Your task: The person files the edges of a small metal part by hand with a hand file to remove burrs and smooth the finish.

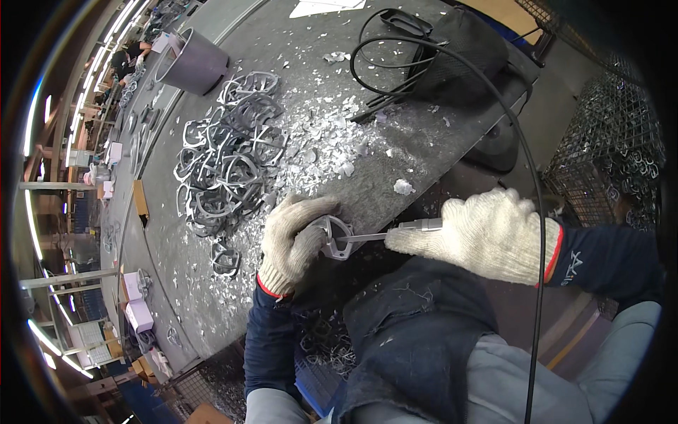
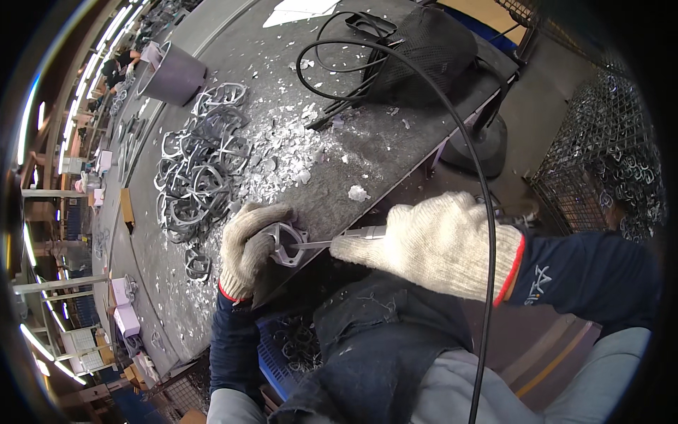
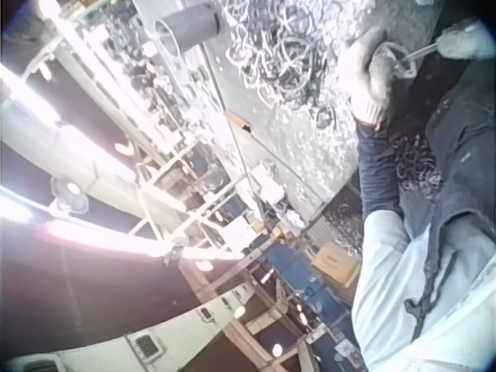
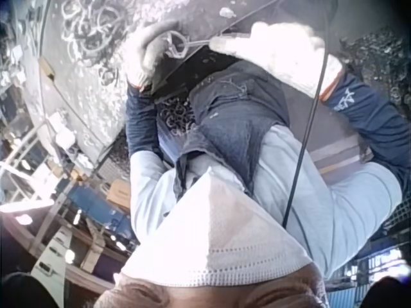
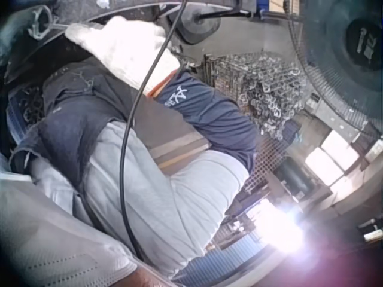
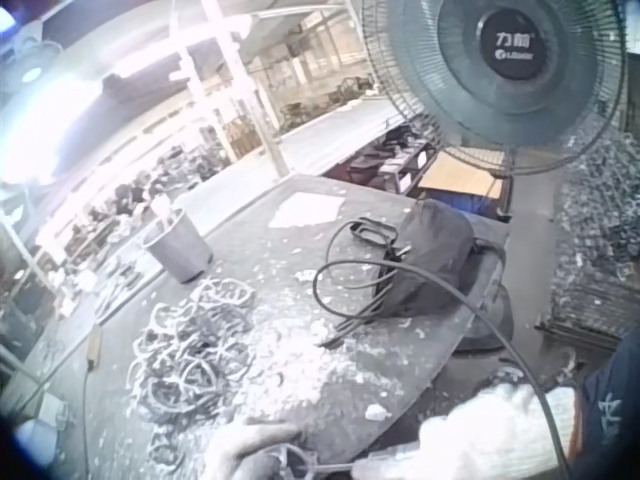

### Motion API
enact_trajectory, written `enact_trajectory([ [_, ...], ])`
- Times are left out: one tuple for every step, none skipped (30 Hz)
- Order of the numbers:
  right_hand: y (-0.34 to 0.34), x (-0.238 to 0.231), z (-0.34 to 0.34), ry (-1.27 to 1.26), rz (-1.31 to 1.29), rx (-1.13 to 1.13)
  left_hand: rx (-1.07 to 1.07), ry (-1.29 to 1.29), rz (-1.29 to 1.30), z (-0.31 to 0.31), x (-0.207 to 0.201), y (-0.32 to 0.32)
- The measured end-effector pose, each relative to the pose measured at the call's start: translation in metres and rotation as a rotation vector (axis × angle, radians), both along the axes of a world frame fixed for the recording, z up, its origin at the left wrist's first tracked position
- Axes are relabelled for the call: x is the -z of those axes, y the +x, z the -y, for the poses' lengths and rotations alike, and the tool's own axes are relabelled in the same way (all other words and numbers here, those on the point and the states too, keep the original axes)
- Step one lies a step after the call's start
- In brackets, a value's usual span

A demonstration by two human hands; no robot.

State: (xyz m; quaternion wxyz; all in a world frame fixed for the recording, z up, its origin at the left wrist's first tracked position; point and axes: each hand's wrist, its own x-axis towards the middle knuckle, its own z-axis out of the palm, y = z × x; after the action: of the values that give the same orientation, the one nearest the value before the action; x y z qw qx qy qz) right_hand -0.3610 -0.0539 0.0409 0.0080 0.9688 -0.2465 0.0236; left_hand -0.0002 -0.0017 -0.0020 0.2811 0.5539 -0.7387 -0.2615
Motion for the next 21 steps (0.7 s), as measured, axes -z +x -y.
enact_trajectory([
  [0.002,-0.001,0.002,0.016,-0.051,0.003,0.006,-0.002,-0.010,0.000,0.001,0.001],
  [0.006,-0.002,0.007,-0.034,0.039,-0.008,0.012,-0.003,-0.020,0.001,0.002,0.001],
  [0.011,-0.002,0.013,-0.065,0.083,-0.016,0.015,-0.002,-0.029,0.001,0.003,0.002],
  [0.016,-0.002,0.020,-0.094,0.127,-0.023,0.024,-0.016,-0.057,0.001,0.004,0.002],
  [0.015,-0.006,0.020,-0.047,0.200,-0.020,0.029,-0.029,-0.086,0.001,0.006,0.002],
  [0.015,-0.010,0.020,0.063,0.111,-0.035,0.028,-0.041,-0.116,0.001,0.007,0.003],
  [0.016,-0.014,0.016,0.070,0.081,-0.019,0.028,-0.047,-0.102,-0.001,0.008,0.003],
  [0.016,-0.017,0.012,0.076,0.050,-0.003,0.024,-0.050,-0.089,-0.002,0.009,0.004],
  [0.016,-0.020,0.006,0.088,-0.013,0.023,0.020,-0.052,-0.079,-0.004,0.011,0.004],
  [0.015,-0.023,0.000,0.077,-0.040,0.041,0.023,-0.102,-0.048,-0.005,0.013,0.003],
  [0.012,-0.025,-0.005,0.131,-0.057,0.020,0.026,-0.152,-0.016,-0.006,0.016,0.003],
  [0.008,-0.028,-0.009,0.229,-0.078,0.011,0.019,-0.189,0.034,-0.008,0.018,0.002],
  [0.007,-0.027,-0.012,0.350,-0.178,-0.002,0.038,-0.223,0.017,-0.010,0.020,0.002],
  [0.004,-0.027,-0.012,0.548,-0.272,0.029,0.046,-0.248,0.019,-0.011,0.022,0.001],
  [0.003,-0.024,-0.014,0.718,-0.218,0.037,0.055,-0.273,0.020,-0.014,0.024,0.001],
  [0.004,-0.021,-0.015,0.873,-0.176,0.045,0.067,-0.276,0.031,-0.016,0.024,0.002],
  [0.005,-0.016,-0.015,1.017,-0.201,0.082,0.078,-0.276,0.058,-0.019,0.025,0.002],
  [0.009,-0.010,-0.021,1.113,-0.211,0.103,0.078,-0.280,0.084,-0.022,0.025,0.003],
  [0.012,-0.005,-0.030,1.181,-0.157,0.144,0.081,-0.283,0.119,-0.026,0.025,0.004],
  [0.013,0.000,-0.032,1.121,-0.199,0.128,0.094,-0.251,0.133,-0.030,0.023,0.006],
  [0.013,0.005,-0.035,1.062,-0.269,0.118,0.070,-0.254,0.169,-0.034,0.023,0.007],
])
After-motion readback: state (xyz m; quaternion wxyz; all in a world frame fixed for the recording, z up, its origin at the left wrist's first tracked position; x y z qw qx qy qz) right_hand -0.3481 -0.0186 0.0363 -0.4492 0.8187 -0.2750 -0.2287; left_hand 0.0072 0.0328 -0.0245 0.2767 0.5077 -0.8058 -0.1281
